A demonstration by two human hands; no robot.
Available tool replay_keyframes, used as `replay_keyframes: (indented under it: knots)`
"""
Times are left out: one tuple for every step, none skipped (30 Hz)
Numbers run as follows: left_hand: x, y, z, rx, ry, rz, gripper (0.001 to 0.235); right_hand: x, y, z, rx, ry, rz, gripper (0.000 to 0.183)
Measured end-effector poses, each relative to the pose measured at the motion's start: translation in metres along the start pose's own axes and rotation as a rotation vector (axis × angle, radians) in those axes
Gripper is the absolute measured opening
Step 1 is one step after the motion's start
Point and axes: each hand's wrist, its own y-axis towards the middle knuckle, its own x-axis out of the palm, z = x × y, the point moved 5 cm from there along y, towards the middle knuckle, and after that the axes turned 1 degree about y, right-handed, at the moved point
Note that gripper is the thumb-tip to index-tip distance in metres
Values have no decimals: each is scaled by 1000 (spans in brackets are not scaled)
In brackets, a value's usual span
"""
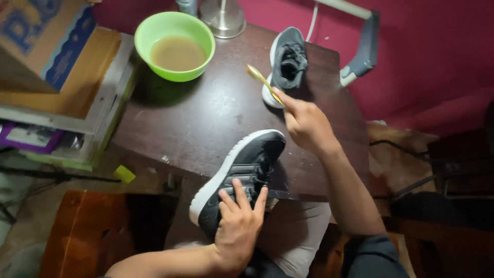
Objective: The person scrubs a black sneaker with a yellow toothbrush, repeatedly dipping the brush into a green bowl of liquid. They clean the upper, laces, and sole, rotating the shoe to access different areas. The second sneaker remains on the table.
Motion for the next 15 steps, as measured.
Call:
replay_keyframes:
  knots:
    - [2,-1,2,-18,1,-6,65,4,15,-8,-15,-2,-11,63]
    - [2,-2,4,-37,-16,24,61,10,30,-17,-38,-38,-46,70]
    - [2,-2,3,-53,-29,58,57,15,46,-28,-61,-72,-74,78]
    - [3,-2,2,-67,-23,58,57,21,62,-38,-76,-72,-78,78]
    - [1,-1,2,-98,-54,112,40,27,77,-47,-111,-133,-109,64]
    - [-1,0,2,-129,-85,166,36,34,91,-57,-146,-195,-140,51]
    - [2,0,1,-142,-82,174,36,40,106,-66,-159,-201,-137,51]
    - [6,0,1,-126,-100,154,26,46,121,-72,-95,-215,-147,52]
    - [10,-2,3,-109,-118,131,26,53,135,-77,-29,-226,-159,52]
    - [9,-2,1,-119,-114,135,26,59,143,-84,-40,-229,-158,52]
    - [9,-3,0,-97,-134,144,33,68,152,-88,-3,-291,-208,58]
    - [8,-3,-1,-75,-153,153,40,76,161,-92,36,-353,-258,64]
    - [11,-3,-2,-82,-146,156,40,82,168,-93,25,-352,-254,64]
    - [13,-4,-3,-82,-185,172,47,88,175,-93,26,-364,-260,54]
    - [15,-4,-4,-79,-223,189,62,93,181,-93,28,-376,-263,44]
